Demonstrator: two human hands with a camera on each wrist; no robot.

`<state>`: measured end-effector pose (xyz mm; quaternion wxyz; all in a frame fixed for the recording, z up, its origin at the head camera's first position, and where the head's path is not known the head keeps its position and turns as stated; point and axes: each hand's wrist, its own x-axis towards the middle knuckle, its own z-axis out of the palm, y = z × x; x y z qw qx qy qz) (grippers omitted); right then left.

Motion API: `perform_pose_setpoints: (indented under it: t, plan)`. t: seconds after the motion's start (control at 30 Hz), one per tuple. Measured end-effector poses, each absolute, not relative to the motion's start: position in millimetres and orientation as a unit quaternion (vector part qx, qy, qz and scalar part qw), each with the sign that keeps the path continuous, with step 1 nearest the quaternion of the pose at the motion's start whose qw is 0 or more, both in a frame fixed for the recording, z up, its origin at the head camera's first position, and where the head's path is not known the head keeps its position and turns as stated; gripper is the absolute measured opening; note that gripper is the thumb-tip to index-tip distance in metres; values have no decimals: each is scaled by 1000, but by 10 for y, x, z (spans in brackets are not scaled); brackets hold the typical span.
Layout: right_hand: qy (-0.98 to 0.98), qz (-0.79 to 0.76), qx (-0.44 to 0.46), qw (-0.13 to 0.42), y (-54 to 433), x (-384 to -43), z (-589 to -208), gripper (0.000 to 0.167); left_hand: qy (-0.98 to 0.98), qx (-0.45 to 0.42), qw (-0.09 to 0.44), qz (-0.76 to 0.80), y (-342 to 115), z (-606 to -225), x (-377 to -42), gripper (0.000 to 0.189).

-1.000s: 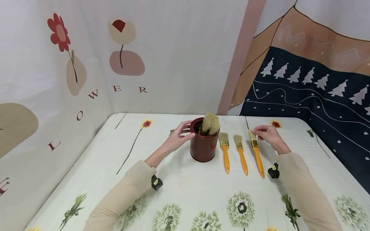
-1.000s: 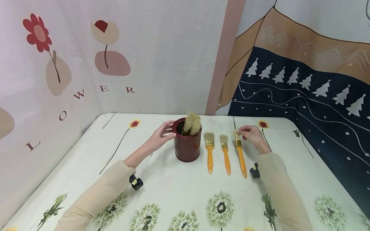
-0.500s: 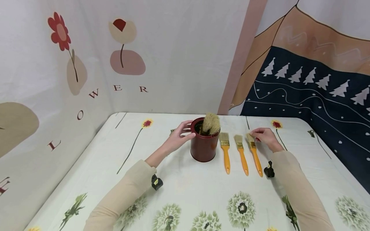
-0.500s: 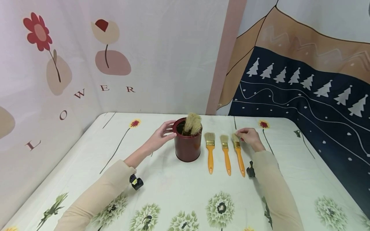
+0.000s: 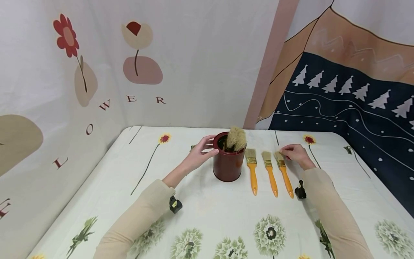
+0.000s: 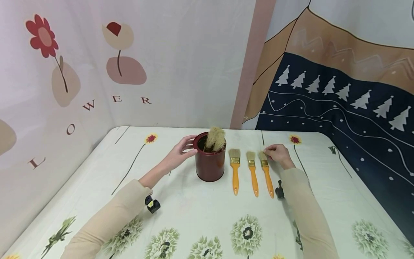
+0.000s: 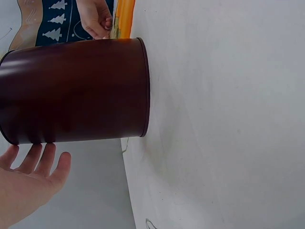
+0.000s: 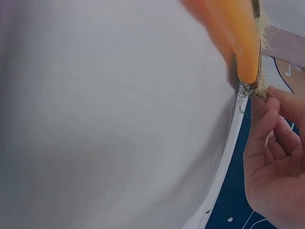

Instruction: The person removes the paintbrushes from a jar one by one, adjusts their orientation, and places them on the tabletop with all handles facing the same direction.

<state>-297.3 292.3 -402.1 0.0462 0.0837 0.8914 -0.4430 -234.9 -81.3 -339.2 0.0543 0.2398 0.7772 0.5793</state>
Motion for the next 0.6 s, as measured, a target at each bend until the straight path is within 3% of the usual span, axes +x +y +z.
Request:
perform_pose_setpoints:
  t: [0.4, 0.6]
  plan:
    - [899, -428, 81, 47, 2931, -2941, -4000, 31, 778, 238, 54, 579, -809, -3386, -2340, 55]
    - [911, -408, 62, 14, 2940, -2980, -4042, 30, 779, 239, 53, 577, -813, -3387, -2341, 55]
